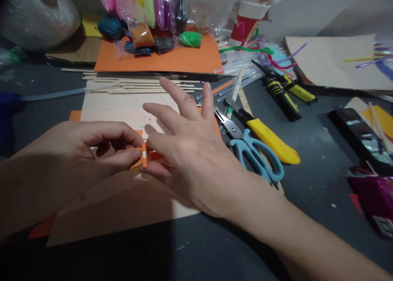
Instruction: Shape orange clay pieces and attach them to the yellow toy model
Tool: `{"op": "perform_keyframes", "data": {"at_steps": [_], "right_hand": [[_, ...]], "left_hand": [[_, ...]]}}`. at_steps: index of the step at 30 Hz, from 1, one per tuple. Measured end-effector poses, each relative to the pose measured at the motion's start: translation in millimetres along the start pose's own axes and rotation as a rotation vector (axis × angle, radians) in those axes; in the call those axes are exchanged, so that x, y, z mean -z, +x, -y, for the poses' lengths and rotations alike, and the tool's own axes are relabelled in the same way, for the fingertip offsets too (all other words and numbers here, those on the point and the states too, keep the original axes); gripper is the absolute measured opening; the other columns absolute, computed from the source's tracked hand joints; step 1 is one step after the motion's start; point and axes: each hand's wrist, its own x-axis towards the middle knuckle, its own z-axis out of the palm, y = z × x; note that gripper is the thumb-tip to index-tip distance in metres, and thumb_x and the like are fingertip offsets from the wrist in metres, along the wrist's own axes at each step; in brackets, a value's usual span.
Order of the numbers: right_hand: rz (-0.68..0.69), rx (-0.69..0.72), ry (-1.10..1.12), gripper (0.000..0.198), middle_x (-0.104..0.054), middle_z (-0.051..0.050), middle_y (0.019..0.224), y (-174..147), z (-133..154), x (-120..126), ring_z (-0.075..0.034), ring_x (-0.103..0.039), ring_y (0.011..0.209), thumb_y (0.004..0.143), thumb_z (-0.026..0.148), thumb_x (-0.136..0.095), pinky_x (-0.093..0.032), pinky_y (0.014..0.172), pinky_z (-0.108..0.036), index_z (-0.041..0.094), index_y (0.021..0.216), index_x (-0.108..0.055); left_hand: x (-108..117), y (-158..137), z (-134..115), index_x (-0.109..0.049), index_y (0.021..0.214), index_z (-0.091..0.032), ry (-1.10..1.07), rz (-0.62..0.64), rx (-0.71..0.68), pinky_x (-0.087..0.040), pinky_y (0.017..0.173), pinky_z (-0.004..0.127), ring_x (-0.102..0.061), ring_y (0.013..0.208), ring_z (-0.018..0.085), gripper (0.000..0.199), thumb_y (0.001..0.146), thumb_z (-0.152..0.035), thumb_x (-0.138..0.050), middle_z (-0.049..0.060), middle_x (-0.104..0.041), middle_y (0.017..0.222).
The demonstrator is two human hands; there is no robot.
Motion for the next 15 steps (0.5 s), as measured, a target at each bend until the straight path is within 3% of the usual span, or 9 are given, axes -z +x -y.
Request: {"op": "perform_keyframes", "data": {"at_steps": [8,15], "right_hand": [[-0.007,-0.005,-0.005,0.019,-0.063,-0.008,0.146,-0.2,1.1,-1.1,-0.042,-0.028,0.157,0.098,0.035,-0.060,-0.009,0.121,-0.083,0.025,0.083,-0.067],[-0.011,-0.014,-0.049,0.016,-0.062,-0.003,0.147,-1.2,-0.4,-5.2,-0.037,-0.027,0.158,0.100,0.038,-0.057,-0.006,0.126,-0.077,0.029,0.095,-0.070]], "left_hand": [[2.6,-2.8,0.1,-0.076,0.074,-0.033,0.003,0.014,-0.056,-0.030,0.043,0.018,-0.049,0.050,0.008,0.015,0.087,-0.026,-0.071,-0.010,-0.064,0.057],[2.0,0.2,-2.9,-0.077,0.072,-0.029,-0.003,0.017,-0.048,-0.029,0.041,0.019,-0.048,0.048,0.008,0.015,0.086,-0.028,-0.070,-0.009,-0.065,0.055]]}}
